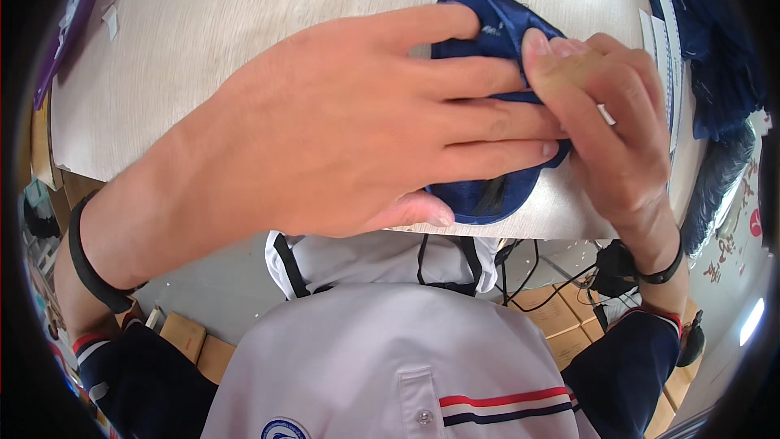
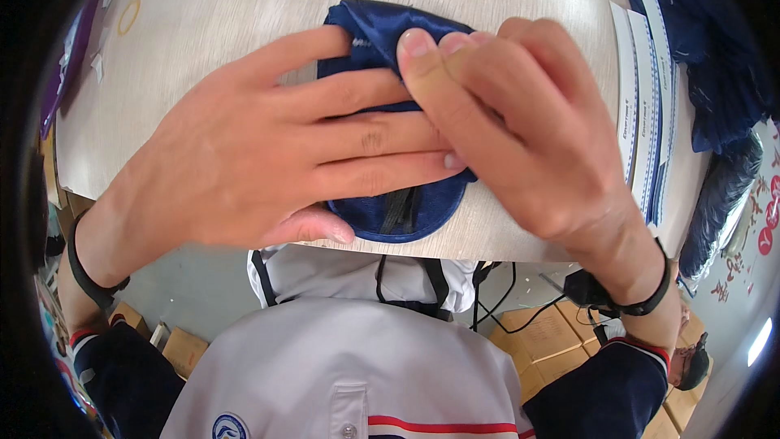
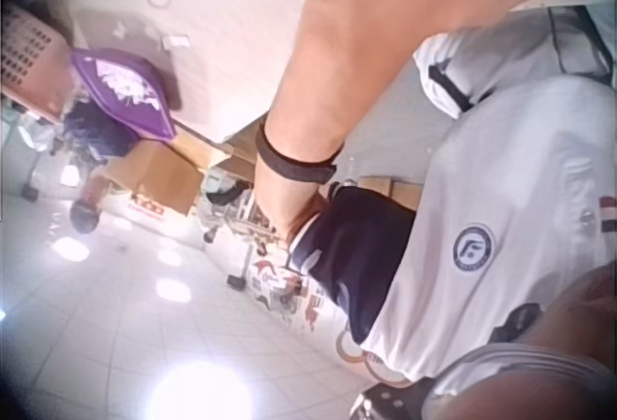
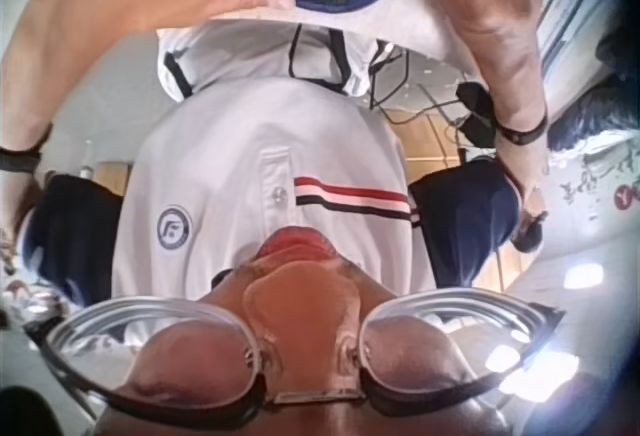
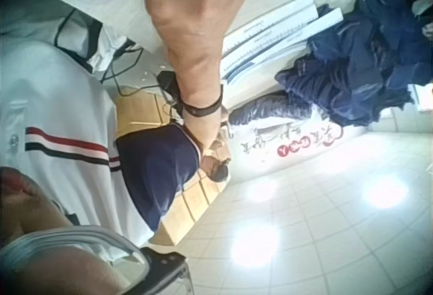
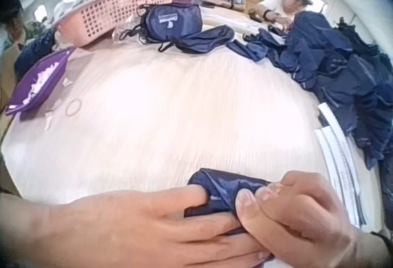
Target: Folding blue fabric socks and securing them with a paper label.
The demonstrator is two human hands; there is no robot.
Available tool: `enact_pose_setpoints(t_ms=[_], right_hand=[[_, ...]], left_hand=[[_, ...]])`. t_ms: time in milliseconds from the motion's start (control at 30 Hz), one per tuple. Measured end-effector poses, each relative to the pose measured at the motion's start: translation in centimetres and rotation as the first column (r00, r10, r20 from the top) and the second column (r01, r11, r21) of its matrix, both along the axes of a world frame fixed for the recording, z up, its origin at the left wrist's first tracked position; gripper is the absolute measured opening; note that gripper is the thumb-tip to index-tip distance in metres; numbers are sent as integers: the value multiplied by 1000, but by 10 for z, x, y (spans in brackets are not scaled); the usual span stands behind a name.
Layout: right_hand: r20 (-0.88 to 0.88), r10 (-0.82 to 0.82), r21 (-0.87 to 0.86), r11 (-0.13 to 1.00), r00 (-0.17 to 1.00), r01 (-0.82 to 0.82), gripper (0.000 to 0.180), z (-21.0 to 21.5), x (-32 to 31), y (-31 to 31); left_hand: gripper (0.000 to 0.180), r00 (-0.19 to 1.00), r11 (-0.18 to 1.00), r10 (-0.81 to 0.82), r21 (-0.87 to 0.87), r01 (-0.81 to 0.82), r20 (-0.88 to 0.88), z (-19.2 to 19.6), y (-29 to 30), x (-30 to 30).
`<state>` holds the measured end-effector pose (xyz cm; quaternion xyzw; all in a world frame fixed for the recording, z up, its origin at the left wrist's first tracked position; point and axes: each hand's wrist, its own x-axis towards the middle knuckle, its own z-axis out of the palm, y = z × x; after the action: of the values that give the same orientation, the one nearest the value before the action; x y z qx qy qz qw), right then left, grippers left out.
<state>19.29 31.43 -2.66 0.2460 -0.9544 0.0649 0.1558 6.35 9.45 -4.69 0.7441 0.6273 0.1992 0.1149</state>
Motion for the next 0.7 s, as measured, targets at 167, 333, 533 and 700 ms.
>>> enact_pose_setpoints(t_ms=[167,333,533,700], right_hand=[[-3,-80,36,996,997,80,44,3,10,-28],[-30,-98,99,990,995,101,36,4,18,-26],[-7,-93,63,994,996,93,28,11,18,-30],[-78,-82,69,994,994,87,23,2,17,-27]], left_hand=[[57,987,957,-75,269,111,-141,-30,-1,-14],[32,951,849,-305,439,294,-47,-6,22,-28],[31,978,846,-201,492,204,-61,2,-6,-14],[26,913,898,370,186,-398,170,13,29,-19]])
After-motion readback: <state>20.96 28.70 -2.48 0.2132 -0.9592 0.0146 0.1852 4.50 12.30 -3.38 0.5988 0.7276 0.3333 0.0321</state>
